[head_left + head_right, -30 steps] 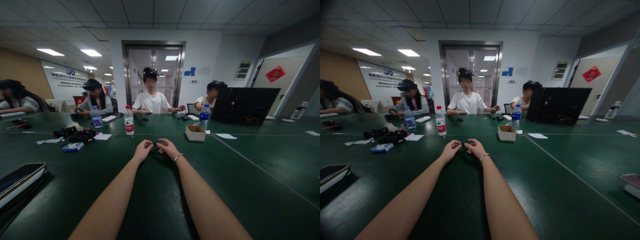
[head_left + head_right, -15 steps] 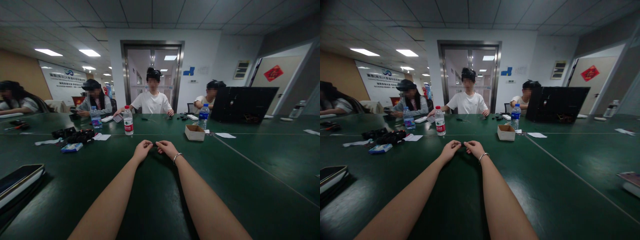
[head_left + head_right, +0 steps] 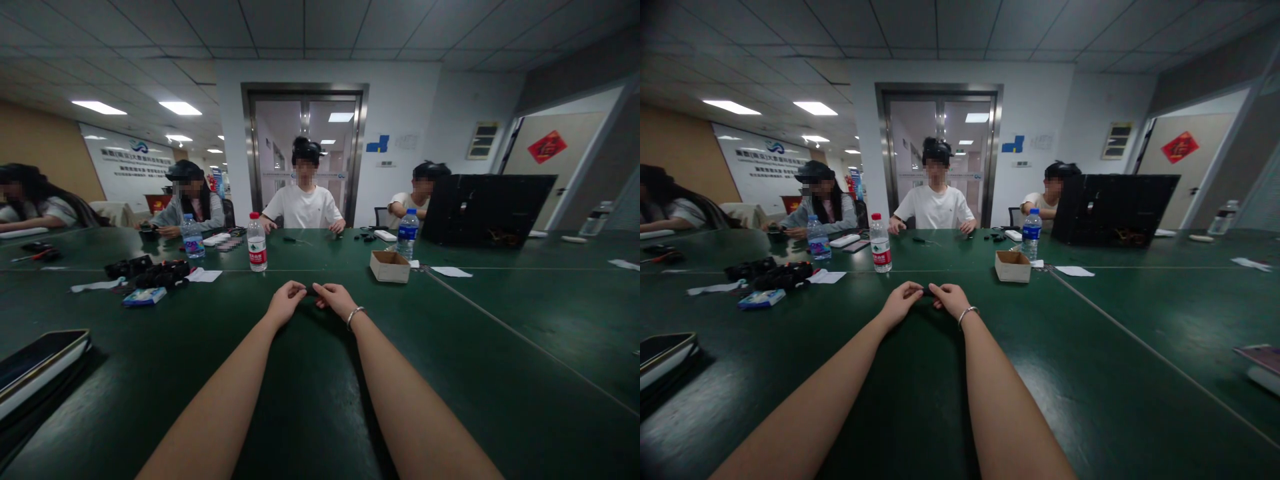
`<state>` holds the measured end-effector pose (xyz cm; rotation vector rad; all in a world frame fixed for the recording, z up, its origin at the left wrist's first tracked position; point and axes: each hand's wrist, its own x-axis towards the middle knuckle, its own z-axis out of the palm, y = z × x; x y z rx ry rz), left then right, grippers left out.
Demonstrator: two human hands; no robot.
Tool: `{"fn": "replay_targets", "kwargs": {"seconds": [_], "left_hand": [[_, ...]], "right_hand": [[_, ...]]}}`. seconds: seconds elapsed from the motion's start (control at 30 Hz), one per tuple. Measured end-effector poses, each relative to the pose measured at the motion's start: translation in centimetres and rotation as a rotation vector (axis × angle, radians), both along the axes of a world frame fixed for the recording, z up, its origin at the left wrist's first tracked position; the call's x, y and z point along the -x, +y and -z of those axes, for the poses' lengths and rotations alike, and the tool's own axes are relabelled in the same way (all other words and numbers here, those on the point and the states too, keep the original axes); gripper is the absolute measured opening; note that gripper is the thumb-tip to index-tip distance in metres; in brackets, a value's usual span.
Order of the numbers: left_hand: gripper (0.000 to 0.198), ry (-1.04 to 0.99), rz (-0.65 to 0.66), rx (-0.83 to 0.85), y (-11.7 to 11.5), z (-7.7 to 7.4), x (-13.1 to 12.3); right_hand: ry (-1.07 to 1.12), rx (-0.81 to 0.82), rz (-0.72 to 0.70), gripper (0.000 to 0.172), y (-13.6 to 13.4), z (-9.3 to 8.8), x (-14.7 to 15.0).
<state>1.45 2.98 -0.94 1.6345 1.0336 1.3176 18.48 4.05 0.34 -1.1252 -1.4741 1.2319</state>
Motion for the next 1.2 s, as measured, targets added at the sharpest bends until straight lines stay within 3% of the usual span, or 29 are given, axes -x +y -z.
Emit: {"fn": "replay_targets", "kwargs": {"seconds": [0.07, 0.2, 0.53, 1.03, 1.2], "left_hand": [[0.023, -0.012, -0.012, 0.007, 0.1, 0.0, 0.0], [0.025, -0.03, -0.033, 0.01, 0.1, -0.1, 0.0], [0.023, 0.0, 0.014, -0.014, -0.3, -0.4, 0.1], [0.029, -0.058, 0.075, -0.012, -0.6, -1.0, -0.2], [0.03, -0.073, -0.014, -0.013, -0.1, -0.7, 0.0]], "right_hand": [[0.035, -0.018, -0.013, 0.02, -0.3, -0.2, 0.0], [0.089, -0.097, -0.073, 0.038, -0.8, -0.4, -0.2], [0.085, 0.0, -0.057, 0.014, 0.1, 0.2, -0.3], [0.0, 0.001, 0.003, 0.046, 0.5, 0.3, -0.1], [0.084, 0.001, -0.036, 0.026, -0.1, -0.3, 0.0]]}}
